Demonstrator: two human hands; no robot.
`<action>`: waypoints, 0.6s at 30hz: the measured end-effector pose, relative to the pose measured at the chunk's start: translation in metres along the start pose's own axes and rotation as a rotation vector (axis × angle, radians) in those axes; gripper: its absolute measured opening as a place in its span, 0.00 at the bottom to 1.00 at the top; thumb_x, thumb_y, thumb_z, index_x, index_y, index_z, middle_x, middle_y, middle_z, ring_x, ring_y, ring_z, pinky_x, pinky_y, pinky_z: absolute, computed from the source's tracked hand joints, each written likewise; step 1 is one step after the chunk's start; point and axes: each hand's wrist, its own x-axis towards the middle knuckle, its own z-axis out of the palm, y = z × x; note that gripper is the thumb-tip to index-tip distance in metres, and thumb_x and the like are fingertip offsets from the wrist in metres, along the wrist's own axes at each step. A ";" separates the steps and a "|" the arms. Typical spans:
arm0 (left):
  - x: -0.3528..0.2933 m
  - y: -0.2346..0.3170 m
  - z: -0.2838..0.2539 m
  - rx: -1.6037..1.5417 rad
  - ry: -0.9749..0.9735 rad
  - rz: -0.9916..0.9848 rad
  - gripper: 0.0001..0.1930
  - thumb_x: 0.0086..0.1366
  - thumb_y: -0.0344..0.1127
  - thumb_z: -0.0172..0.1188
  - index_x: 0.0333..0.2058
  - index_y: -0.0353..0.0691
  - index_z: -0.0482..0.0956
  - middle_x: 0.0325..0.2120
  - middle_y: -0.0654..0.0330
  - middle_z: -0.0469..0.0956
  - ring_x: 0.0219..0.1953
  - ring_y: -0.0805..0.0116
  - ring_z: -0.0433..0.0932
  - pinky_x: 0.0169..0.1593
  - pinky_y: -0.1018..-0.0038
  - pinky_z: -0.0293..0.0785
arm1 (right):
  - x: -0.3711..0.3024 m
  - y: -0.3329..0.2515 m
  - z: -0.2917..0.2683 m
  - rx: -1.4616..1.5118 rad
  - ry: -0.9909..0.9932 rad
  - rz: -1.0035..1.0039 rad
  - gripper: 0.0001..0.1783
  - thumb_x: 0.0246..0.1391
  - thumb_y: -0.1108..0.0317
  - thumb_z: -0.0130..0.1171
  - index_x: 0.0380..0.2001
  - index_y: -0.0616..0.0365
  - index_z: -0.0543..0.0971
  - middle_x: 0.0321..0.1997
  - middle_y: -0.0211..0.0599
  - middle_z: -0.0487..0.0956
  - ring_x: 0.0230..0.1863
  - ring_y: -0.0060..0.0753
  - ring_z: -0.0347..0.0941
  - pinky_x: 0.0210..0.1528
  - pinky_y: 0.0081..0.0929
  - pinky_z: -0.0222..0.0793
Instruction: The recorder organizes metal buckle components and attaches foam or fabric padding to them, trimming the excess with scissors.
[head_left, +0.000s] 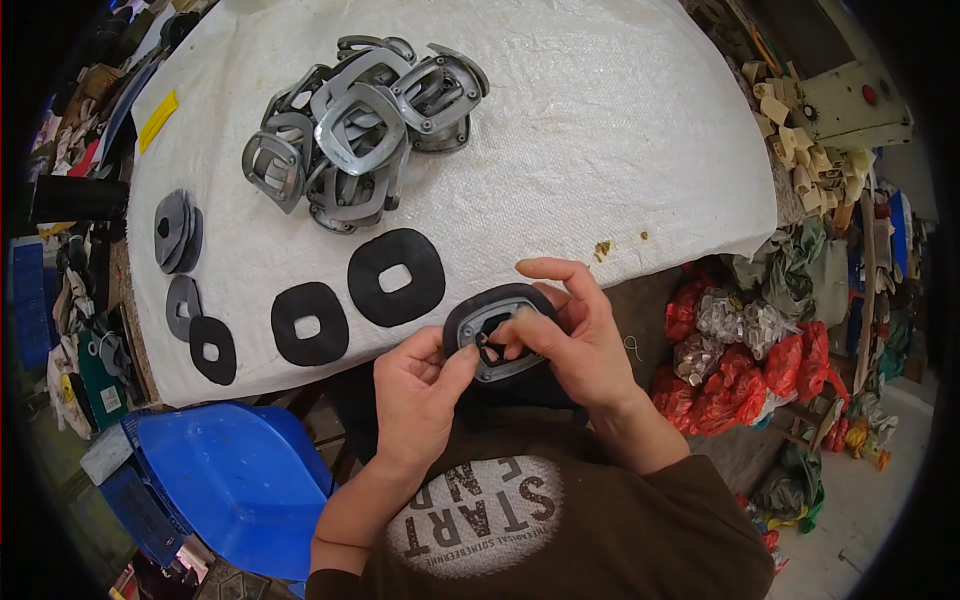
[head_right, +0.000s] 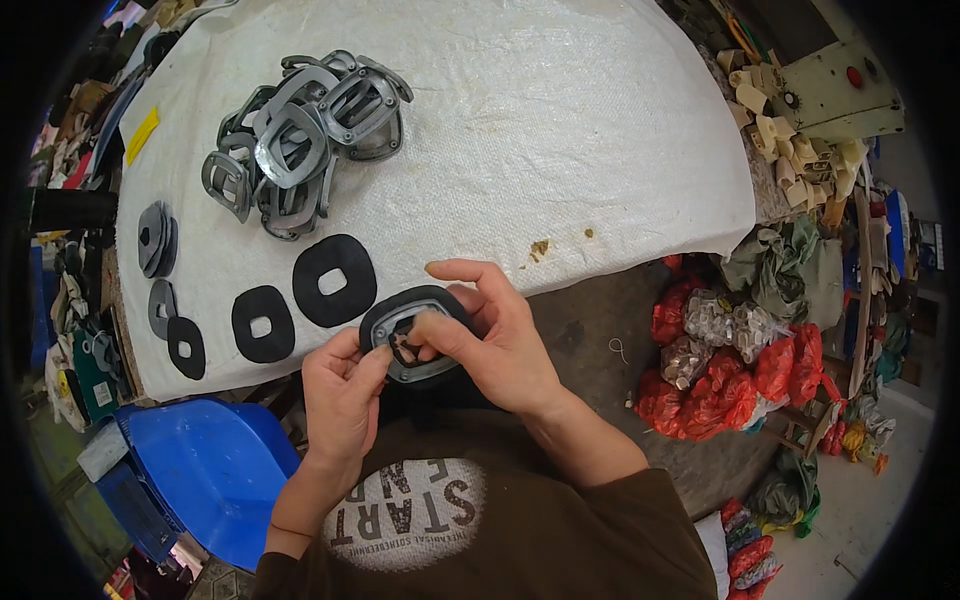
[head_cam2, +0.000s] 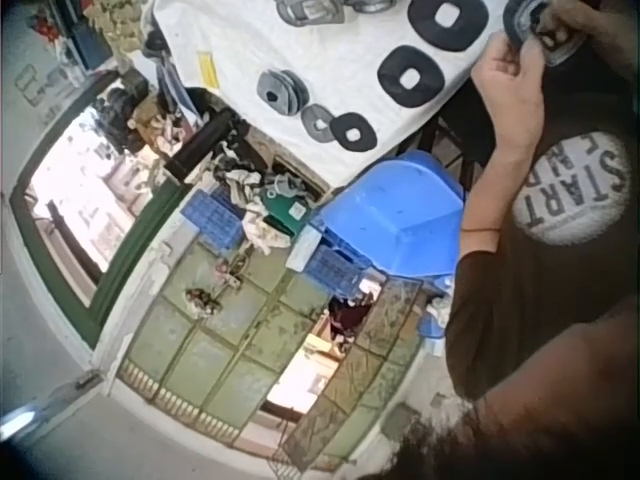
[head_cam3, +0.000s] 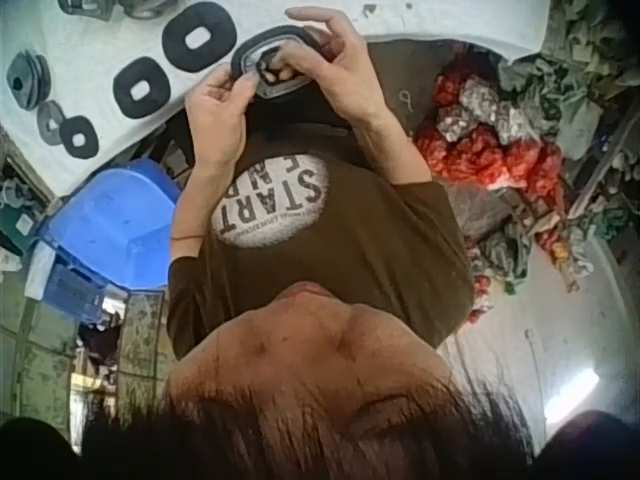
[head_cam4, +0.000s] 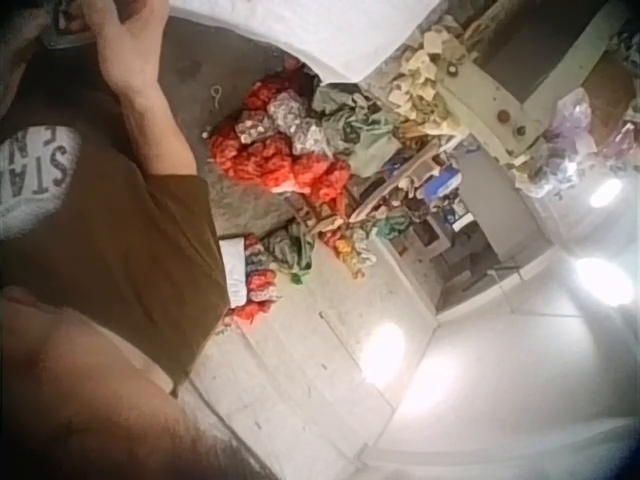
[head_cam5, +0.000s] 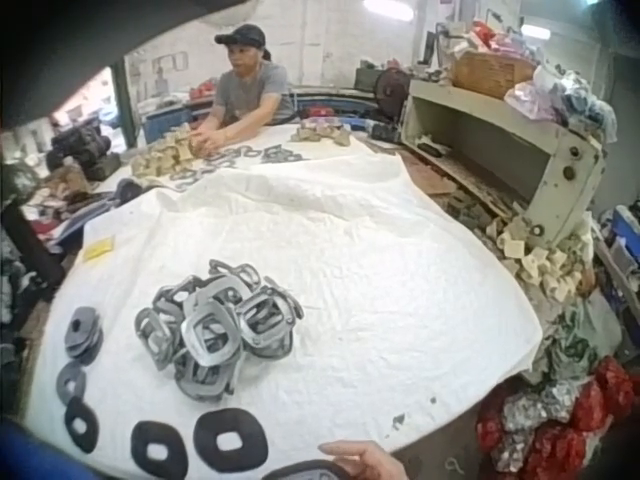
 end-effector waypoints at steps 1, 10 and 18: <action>0.001 0.001 0.001 0.000 0.002 0.002 0.08 0.60 0.22 0.52 0.38 0.27 0.74 0.31 0.58 0.78 0.33 0.78 0.75 0.40 0.83 0.70 | -0.001 0.003 0.000 0.178 -0.023 0.039 0.24 0.53 0.74 0.56 0.52 0.62 0.61 0.33 0.38 0.76 0.34 0.23 0.74 0.35 0.18 0.70; 0.003 0.006 0.006 -0.227 0.038 -0.016 0.07 0.61 0.23 0.50 0.37 0.28 0.73 0.32 0.57 0.77 0.34 0.76 0.75 0.41 0.81 0.71 | -0.007 0.009 0.008 0.331 -0.069 -0.005 0.27 0.57 0.70 0.52 0.57 0.57 0.57 0.31 0.37 0.72 0.35 0.31 0.70 0.46 0.34 0.65; 0.001 0.009 0.010 -0.246 -0.016 0.027 0.07 0.61 0.23 0.49 0.37 0.29 0.71 0.34 0.56 0.75 0.35 0.73 0.74 0.43 0.79 0.69 | -0.002 -0.005 0.009 0.430 -0.162 0.015 0.32 0.57 0.70 0.52 0.61 0.57 0.52 0.30 0.35 0.70 0.30 0.25 0.65 0.41 0.25 0.63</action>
